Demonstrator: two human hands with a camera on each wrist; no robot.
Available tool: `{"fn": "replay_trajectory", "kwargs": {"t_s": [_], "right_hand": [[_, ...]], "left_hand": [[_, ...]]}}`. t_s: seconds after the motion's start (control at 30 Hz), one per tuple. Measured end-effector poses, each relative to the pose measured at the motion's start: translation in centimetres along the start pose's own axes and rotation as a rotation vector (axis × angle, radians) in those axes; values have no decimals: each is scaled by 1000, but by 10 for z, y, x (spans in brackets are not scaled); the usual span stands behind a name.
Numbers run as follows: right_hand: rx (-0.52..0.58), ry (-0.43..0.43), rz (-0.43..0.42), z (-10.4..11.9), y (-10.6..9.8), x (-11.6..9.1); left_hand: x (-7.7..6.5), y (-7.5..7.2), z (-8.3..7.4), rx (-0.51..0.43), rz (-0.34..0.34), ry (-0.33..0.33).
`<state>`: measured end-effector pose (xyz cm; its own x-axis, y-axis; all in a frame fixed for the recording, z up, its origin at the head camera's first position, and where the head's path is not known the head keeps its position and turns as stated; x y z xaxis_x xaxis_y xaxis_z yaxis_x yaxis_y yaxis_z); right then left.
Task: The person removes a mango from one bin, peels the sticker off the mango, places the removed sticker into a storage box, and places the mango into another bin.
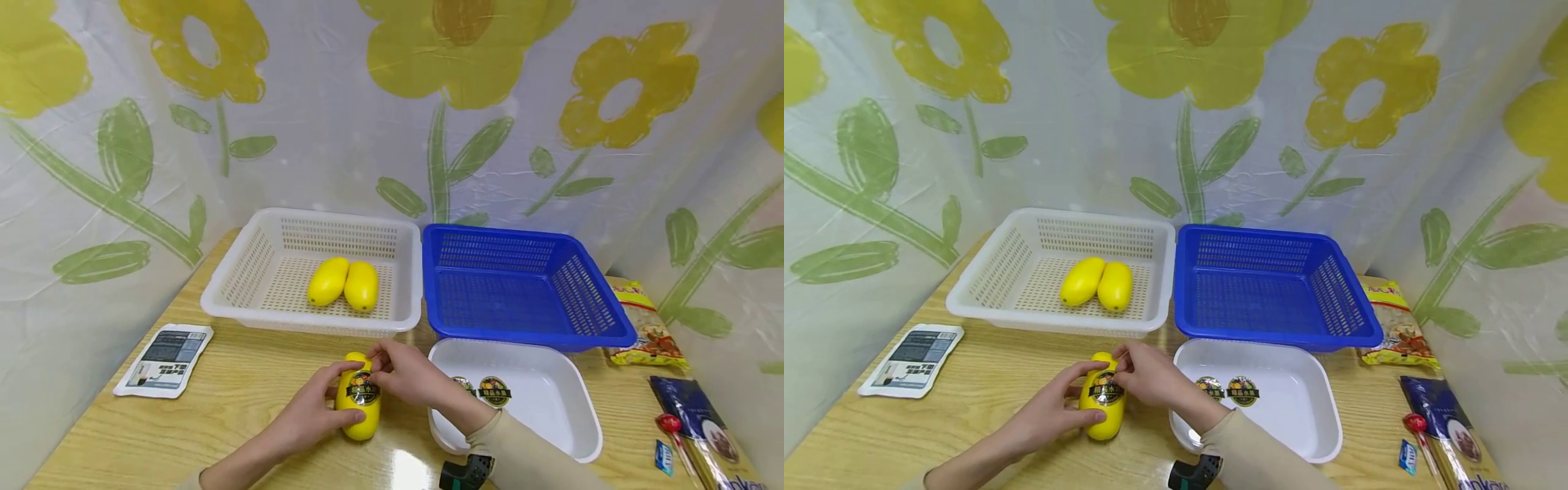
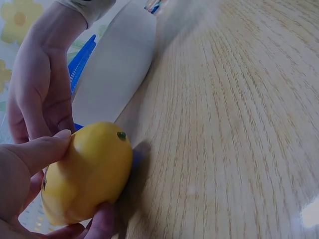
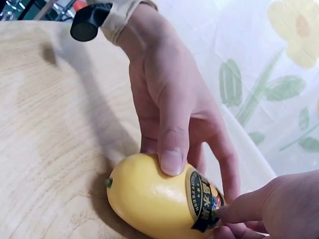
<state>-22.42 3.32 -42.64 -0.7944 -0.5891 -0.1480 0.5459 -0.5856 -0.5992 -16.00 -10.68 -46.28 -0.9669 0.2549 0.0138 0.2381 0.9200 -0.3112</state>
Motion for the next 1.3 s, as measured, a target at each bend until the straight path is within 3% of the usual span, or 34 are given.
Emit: {"fn": "replay_trajectory", "kwargs": {"t_s": [0.1,0.33,0.53,0.83,1.13,1.3], "right_hand": [[-8,4,-21,-1,-1,1],[-50,-44,-59,0,-5,-5],[-51,-77,-76,1,-6,-6],[-32,-2,-50,0,-2,-1],[-212,-133,-88,8,4,-4],[-249,-149,-92,12,3,-8]], "left_hand": [[1,1,1,-4,-5,3],[0,1,3,-117,2,-37],[2,0,4,-105,4,-41],[1,-1,4,-91,15,-60],[3,0,4,-94,4,-58],[4,0,4,-83,0,-71]]}}
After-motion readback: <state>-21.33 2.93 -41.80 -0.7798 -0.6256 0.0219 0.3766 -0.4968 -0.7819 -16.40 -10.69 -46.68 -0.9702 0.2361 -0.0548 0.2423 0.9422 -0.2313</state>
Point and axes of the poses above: each hand's wrist, its own x-axis towards the middle knuckle, its own y-axis out of the palm, z = x × y, the point moved 6 cm from there along x, towards the middle knuckle, and after that the axes turned 7 degrees about y, right-handed, at the moved point
